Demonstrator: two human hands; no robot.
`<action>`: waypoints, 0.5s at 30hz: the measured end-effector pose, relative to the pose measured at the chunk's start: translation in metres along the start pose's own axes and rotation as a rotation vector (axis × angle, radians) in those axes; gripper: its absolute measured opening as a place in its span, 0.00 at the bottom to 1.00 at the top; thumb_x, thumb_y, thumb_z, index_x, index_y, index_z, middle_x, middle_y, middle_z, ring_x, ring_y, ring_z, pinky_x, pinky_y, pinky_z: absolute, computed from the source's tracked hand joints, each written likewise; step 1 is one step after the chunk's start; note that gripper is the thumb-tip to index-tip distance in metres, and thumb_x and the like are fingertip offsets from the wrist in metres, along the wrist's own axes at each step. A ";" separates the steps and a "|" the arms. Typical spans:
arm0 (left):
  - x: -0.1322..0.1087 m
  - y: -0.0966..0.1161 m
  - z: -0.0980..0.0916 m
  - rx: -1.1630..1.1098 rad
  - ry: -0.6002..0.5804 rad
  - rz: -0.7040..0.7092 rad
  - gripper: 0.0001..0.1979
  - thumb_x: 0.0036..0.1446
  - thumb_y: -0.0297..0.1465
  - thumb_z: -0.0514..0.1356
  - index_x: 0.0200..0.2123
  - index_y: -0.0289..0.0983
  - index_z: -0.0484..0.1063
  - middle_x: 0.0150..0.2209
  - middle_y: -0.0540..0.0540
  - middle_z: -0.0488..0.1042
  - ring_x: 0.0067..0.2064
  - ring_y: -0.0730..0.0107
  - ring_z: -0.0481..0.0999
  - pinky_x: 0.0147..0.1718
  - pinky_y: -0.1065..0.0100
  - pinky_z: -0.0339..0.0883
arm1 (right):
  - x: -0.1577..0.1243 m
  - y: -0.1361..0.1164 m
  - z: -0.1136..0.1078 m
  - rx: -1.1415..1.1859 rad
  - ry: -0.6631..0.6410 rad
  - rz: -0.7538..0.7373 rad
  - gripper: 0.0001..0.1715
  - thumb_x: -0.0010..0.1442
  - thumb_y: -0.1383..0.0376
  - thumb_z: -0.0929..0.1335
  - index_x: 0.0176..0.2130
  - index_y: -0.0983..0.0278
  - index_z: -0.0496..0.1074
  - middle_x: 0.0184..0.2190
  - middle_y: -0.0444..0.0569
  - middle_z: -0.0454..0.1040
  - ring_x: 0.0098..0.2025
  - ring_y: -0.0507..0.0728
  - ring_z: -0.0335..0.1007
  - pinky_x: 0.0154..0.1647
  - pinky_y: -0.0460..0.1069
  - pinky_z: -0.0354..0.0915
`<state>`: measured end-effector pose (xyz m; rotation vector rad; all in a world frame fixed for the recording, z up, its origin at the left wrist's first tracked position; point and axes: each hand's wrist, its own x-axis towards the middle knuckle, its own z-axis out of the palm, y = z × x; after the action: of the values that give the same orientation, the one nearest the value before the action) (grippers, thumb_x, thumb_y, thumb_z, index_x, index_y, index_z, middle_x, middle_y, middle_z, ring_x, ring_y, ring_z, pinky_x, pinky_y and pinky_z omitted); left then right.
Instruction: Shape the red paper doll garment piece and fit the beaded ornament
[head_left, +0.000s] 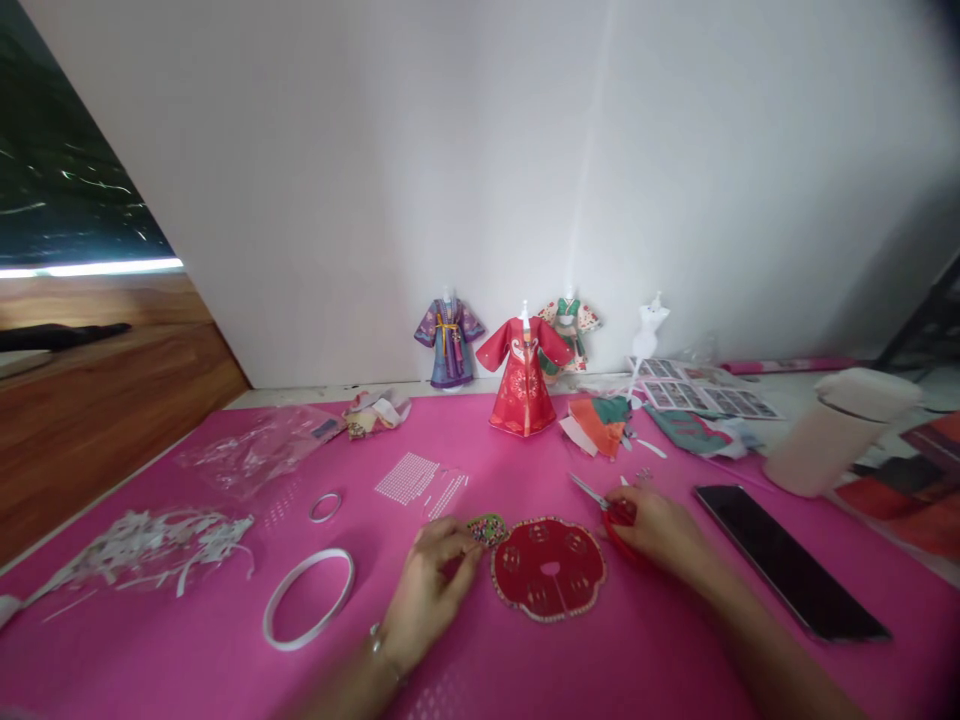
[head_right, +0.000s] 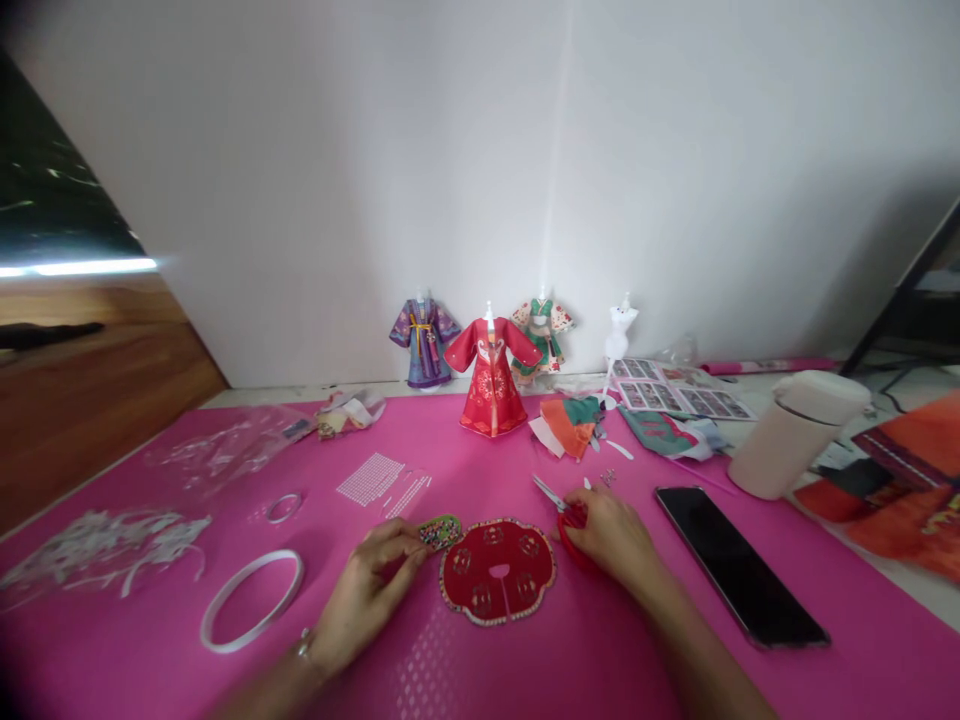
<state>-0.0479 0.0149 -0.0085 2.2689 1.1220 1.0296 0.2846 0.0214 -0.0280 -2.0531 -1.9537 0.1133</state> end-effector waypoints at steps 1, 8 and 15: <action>0.000 0.000 0.000 0.000 0.004 -0.001 0.13 0.66 0.32 0.54 0.30 0.38 0.75 0.31 0.46 0.75 0.35 0.64 0.74 0.37 0.63 0.69 | 0.000 0.001 0.001 0.009 -0.003 -0.002 0.17 0.54 0.59 0.70 0.44 0.59 0.78 0.40 0.51 0.79 0.39 0.60 0.76 0.37 0.50 0.64; 0.001 -0.002 0.000 -0.005 0.005 -0.007 0.13 0.65 0.31 0.54 0.31 0.38 0.75 0.32 0.45 0.76 0.35 0.64 0.75 0.37 0.63 0.68 | 0.001 0.011 0.006 0.074 0.008 -0.027 0.19 0.50 0.63 0.70 0.45 0.60 0.77 0.43 0.51 0.79 0.44 0.61 0.76 0.43 0.51 0.66; 0.002 0.005 -0.005 0.100 -0.038 0.135 0.11 0.64 0.29 0.53 0.29 0.38 0.72 0.28 0.47 0.75 0.33 0.65 0.72 0.42 0.58 0.65 | 0.004 0.012 0.007 0.110 0.017 0.004 0.16 0.50 0.63 0.69 0.42 0.60 0.76 0.39 0.51 0.78 0.41 0.61 0.75 0.39 0.51 0.65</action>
<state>-0.0483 0.0139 -0.0008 2.4612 1.0383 0.9959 0.2950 0.0264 -0.0373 -1.9817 -1.8893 0.1990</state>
